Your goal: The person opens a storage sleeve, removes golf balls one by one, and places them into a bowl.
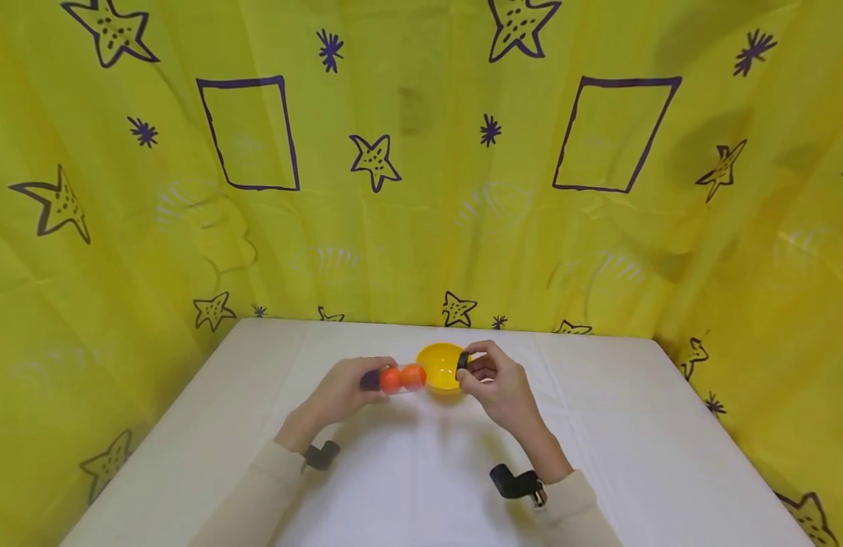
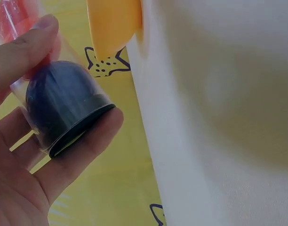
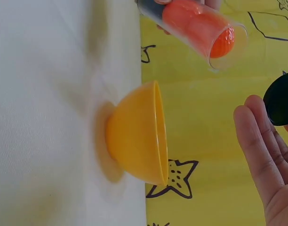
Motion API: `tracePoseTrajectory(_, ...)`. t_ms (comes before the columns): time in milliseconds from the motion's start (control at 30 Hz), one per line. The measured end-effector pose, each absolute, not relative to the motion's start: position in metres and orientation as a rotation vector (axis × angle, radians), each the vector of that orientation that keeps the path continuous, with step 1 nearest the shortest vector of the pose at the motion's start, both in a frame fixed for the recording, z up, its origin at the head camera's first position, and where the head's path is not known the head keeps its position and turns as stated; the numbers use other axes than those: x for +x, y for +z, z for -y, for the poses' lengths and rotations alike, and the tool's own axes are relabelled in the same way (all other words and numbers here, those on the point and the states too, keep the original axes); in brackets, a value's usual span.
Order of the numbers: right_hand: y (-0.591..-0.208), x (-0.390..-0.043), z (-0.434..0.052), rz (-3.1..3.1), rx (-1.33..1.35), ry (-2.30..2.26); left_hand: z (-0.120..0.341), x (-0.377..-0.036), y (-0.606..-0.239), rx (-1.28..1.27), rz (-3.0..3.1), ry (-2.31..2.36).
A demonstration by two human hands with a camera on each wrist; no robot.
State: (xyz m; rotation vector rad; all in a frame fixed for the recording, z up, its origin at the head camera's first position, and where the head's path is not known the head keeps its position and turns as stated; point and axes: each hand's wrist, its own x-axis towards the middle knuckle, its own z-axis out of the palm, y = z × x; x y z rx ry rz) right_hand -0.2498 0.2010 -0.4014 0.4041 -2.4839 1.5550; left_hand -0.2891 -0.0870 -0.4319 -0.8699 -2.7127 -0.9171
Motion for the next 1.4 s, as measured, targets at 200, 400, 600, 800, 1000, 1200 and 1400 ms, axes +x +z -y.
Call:
tracePoseTrajectory(200, -0.401, -0.251, -0.203, 2.541, 0.390, 1.566, 0.092, -0.290, -0.432, -0.854, 2.665, -0.955)
tracePoseTrajectory(400, -0.407, -0.253, -0.198, 2.609, 0.395, 1.550, 0.091, -0.289, -0.430, -0.847, 2.663, -0.947)
tracePoseTrajectory(600, -0.414, -0.254, -0.191, 2.656, 0.407, 1.574, 0.092, -0.289, -0.430, -0.833, 2.665, -0.966)
tracePoseTrajectory(800, -0.423, -0.253, -0.185, 2.682, 0.476, 1.579, 0.092, -0.290, -0.428, -0.851, 2.643, -0.971)
tracePoseTrajectory(1000, -0.432, -0.254, -0.178, 2.723, 0.504, 1.604, 0.092, -0.290, -0.428, -0.858, 2.620, -1.027)
tracePoseTrajectory(1200, -0.443, -0.256, -0.175, 2.705, 0.589, 1.665, 0.091, -0.291, -0.430, -0.840, 2.611, -1.081)
tracePoseTrajectory(1400, -0.455, -0.259, -0.172, 2.737, 0.651, 1.683, 0.090, -0.291, -0.432, -0.830, 2.618, -1.095)
